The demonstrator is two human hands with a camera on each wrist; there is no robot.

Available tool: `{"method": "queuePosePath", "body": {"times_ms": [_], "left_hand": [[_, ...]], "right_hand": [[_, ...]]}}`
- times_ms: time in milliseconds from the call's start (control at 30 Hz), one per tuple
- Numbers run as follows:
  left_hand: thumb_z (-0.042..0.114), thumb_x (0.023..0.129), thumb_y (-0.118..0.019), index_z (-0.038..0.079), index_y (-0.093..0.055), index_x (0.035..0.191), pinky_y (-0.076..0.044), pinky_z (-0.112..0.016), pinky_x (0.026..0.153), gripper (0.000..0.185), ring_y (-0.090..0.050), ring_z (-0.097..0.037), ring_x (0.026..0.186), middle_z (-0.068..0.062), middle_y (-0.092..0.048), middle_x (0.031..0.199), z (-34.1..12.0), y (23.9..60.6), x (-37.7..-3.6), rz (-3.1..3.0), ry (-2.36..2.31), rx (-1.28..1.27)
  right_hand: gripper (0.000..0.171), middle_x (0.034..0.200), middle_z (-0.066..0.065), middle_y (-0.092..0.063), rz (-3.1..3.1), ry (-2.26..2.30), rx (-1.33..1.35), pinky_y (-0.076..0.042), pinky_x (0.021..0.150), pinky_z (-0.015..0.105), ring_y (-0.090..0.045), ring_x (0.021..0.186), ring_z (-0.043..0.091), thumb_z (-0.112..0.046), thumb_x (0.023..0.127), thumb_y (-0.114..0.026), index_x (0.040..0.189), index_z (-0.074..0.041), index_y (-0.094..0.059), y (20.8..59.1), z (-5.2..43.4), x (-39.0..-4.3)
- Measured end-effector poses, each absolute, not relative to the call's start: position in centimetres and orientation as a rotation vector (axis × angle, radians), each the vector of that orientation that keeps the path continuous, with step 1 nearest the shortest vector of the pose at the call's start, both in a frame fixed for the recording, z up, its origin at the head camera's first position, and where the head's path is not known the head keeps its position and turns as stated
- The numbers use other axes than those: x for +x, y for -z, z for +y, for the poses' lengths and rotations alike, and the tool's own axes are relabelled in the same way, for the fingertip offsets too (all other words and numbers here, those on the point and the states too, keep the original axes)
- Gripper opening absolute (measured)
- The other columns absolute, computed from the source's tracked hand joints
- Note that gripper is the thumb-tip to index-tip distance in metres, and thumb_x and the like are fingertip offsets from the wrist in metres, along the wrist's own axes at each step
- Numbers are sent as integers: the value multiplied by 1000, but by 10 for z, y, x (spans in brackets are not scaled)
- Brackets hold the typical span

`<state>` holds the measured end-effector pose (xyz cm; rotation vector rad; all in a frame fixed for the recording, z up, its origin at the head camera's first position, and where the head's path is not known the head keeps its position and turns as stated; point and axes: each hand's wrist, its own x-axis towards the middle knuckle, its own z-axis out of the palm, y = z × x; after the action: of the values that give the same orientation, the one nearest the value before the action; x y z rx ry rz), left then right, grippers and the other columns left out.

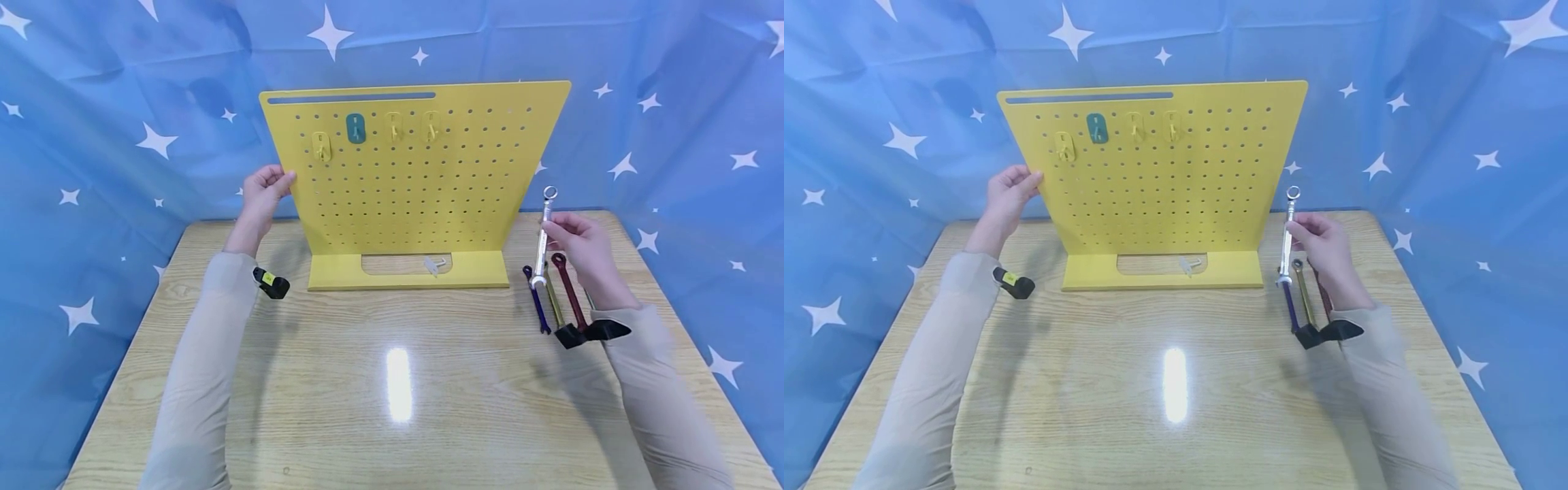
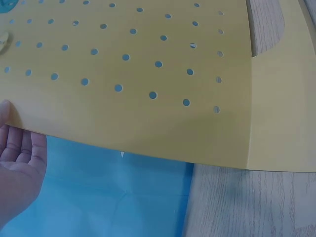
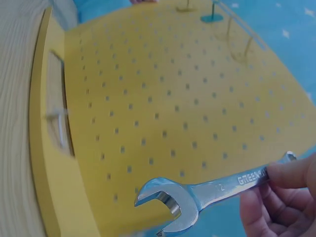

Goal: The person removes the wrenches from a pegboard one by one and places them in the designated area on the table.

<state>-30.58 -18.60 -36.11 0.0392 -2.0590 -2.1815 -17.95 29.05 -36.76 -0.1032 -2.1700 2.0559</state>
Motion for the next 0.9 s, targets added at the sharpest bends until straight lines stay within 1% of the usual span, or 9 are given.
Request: {"method": "queuePosePath", "body": {"times_ms": [133, 233, 367, 500, 633, 700, 767, 833, 900], "left_hand": [[9, 88, -66, 13, -63, 76, -48, -26, 75, 13, -52, -11, 69, 2, -59, 72, -186, 360, -305, -2063, 2178, 43], [9, 88, -66, 12, -63, 77, -47, -27, 76, 12, -52, -11, 70, 2, -59, 72, -186, 359, -304, -2067, 2178, 46], [9, 88, -66, 13, -63, 77, -47, -27, 76, 12, -53, -11, 71, 2, -59, 72, -186, 359, -304, -2069, 2180, 50], [8, 87, -66, 13, -64, 75, -48, -24, 73, 14, -53, -11, 70, 3, -60, 72, -186, 359, -304, -2057, 2193, 43], [8, 88, -66, 14, -64, 76, -48, -22, 71, 14, -53, -11, 70, 2, -60, 73, -186, 360, -304, -2052, 2199, 38], [8, 88, -66, 14, -64, 76, -47, -23, 72, 13, -53, -11, 70, 2, -60, 73, -186, 360, -304, -2051, 2198, 38], [8, 88, -66, 14, -65, 76, -47, -24, 72, 13, -52, -11, 70, 2, -60, 73, -186, 360, -304, -2051, 2195, 41], [8, 87, -66, 14, -65, 75, -47, -24, 73, 13, -52, -11, 70, 2, -60, 73, -186, 360, -304, -2052, 2193, 43], [8, 87, -66, 14, -65, 75, -47, -24, 73, 14, -52, -11, 69, 2, -60, 73, -185, 360, -304, -2051, 2193, 45]], "right_hand": [[13, 76, -10, -64, -2203, -2012, -170, -49, 56, 14, -57, 66, 3, -7, 91, -61, 83, -16, -67, 371, 310, -173], [14, 74, -10, -64, -2214, -1976, -216, -50, 55, 15, -58, 64, 3, -9, 91, -61, 82, -18, -68, 375, 324, -170], [15, 71, -10, -64, -2184, -1988, -268, -51, 55, 15, -60, 63, 2, -9, 91, -61, 80, -18, -68, 379, 340, -167], [15, 71, -9, -65, -2145, -2055, -311, -51, 55, 15, -60, 63, 2, -8, 91, -61, 80, -16, -68, 384, 357, -161], [15, 72, -12, -65, -2215, -2012, -363, -50, 56, 14, -60, 64, 2, -10, 91, -60, 82, -18, -68, 393, 373, -158], [15, 73, -14, -65, -2270, -1968, -397, -50, 56, 14, -59, 65, 1, -12, 92, -60, 82, -21, -68, 397, 381, -157], [12, 74, -14, -64, -2293, -1963, -422, -50, 57, 15, -59, 65, 2, -15, 92, -60, 84, -21, -68, 403, 389, -156], [10, 75, -16, -63, -2356, -1905, -454, -50, 58, 14, -59, 66, 1, -20, 92, -60, 86, -23, -66, 409, 397, -156], [7, 75, -15, -64, -2379, -1887, -477, -50, 57, 15, -59, 67, 1, -22, 92, -61, 88, -21, -67, 419, 409, -158]]}}
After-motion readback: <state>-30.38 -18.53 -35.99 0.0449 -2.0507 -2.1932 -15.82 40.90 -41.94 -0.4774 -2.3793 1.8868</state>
